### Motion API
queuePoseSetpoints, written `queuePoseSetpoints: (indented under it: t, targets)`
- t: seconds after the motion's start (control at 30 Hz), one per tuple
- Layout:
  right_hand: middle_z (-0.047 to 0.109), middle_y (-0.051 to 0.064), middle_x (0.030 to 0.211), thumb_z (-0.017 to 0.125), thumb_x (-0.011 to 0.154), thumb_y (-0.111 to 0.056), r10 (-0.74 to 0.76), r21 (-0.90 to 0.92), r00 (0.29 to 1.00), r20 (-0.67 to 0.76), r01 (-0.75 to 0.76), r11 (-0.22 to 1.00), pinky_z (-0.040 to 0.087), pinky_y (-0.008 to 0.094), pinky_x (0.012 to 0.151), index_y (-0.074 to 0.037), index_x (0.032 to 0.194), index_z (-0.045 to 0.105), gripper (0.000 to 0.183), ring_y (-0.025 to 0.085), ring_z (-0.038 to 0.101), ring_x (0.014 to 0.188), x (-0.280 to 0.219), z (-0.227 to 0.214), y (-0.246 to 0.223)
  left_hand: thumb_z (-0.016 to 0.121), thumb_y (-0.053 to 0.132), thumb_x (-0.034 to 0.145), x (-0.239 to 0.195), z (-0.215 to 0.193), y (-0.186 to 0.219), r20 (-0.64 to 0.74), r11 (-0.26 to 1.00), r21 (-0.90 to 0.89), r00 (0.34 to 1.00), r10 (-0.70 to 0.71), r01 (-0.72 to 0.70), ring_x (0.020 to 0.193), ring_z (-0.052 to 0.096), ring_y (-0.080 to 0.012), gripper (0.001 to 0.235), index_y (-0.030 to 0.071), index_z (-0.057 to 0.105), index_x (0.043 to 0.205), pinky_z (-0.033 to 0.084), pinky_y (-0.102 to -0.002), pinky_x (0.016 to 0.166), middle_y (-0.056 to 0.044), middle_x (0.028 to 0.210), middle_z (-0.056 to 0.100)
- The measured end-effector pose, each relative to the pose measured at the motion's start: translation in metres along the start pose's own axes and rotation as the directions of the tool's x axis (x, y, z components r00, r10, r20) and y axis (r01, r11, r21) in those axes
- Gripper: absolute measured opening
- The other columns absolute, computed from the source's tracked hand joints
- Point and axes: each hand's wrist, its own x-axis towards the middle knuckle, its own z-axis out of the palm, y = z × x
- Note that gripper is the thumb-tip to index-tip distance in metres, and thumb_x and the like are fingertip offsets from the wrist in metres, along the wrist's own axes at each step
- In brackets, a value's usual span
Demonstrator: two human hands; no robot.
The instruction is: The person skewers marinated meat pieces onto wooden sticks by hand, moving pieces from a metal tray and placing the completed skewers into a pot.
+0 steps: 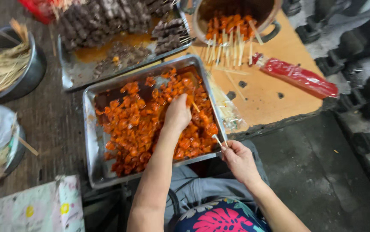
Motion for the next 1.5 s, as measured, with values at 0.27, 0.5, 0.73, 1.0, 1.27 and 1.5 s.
queuePoseSetpoints:
  t: [0.27,0.5,0.73,1.0,1.27,1.5]
  targets:
    - [0.059,-0.003,0.068,0.06,0.097,-0.012,-0.014,0.079,1.0,-0.011,0.014,0.997,0.033,0.021,0.047,-0.003,0.101,0.07,0.014,0.004,0.045,0.054,-0.003,-0.006,-0.001,0.058,0.0,0.088,0.027,0.037,-0.027,0.181,0.977,0.214,0.983,-0.017,-0.022,0.107,0.065,-0.0447,0.026,0.003,0.063,0.114,0.054,-0.052,0.091,-0.026,0.111,0.068]
    - [0.061,-0.003,0.07,0.06,0.097,-0.01,-0.174,0.021,0.975,0.137,0.173,0.985,0.043,0.021,0.058,-0.003,0.099,0.071,0.014,0.005,0.053,0.063,-0.006,0.012,0.011,0.061,0.013,0.098,-0.026,0.008,-0.061,0.156,0.032,-0.985,0.957,-0.242,0.169,0.079,0.066,-0.018,0.014,0.009,0.064,0.112,0.058,-0.033,0.065,-0.002,0.093,0.066]
    - [0.06,-0.002,0.069,0.062,0.097,-0.009,-0.163,-0.082,0.968,0.188,0.181,0.98,0.042,0.024,0.058,0.0,0.092,0.071,0.014,0.006,0.05,0.063,-0.013,0.031,0.019,0.063,0.011,0.098,-0.041,-0.01,-0.065,0.088,-0.101,-0.993,0.932,-0.353,0.056,0.081,0.065,-0.0118,0.018,0.008,0.068,0.115,0.052,-0.027,0.059,0.0,0.1,0.066]
    - [0.06,-0.003,0.069,0.062,0.096,-0.007,-0.143,-0.025,0.971,0.191,0.151,0.988,0.041,0.023,0.057,0.0,0.1,0.073,0.013,0.006,0.05,0.063,-0.016,0.041,0.027,0.06,0.011,0.101,-0.063,-0.035,-0.044,0.091,-0.132,-0.99,0.949,-0.301,0.053,0.08,0.069,-0.0226,0.019,0.004,0.06,0.119,0.061,-0.038,0.064,-0.009,0.101,0.068]
    - [0.062,-0.002,0.072,0.061,0.096,-0.006,-0.153,0.0,0.961,0.232,0.158,0.988,0.046,0.024,0.06,0.0,0.1,0.072,0.013,0.006,0.054,0.065,-0.019,0.044,0.037,0.058,0.008,0.102,-0.074,-0.025,-0.062,0.04,-0.163,-0.986,0.924,-0.38,-0.024,0.079,0.07,-0.0236,0.016,0.001,0.059,0.116,0.061,-0.038,0.065,-0.01,0.1,0.067]
    - [0.059,-0.002,0.069,0.061,0.097,-0.01,-0.119,-0.114,0.967,0.225,0.147,0.982,0.042,0.024,0.056,0.0,0.095,0.071,0.014,0.006,0.051,0.063,-0.014,0.051,0.037,0.062,0.009,0.107,-0.08,-0.005,-0.085,-0.014,-0.007,-1.0,0.953,-0.301,-0.017,0.081,0.062,-0.015,0.017,0.001,0.065,0.121,0.053,-0.029,0.069,-0.009,0.105,0.067]
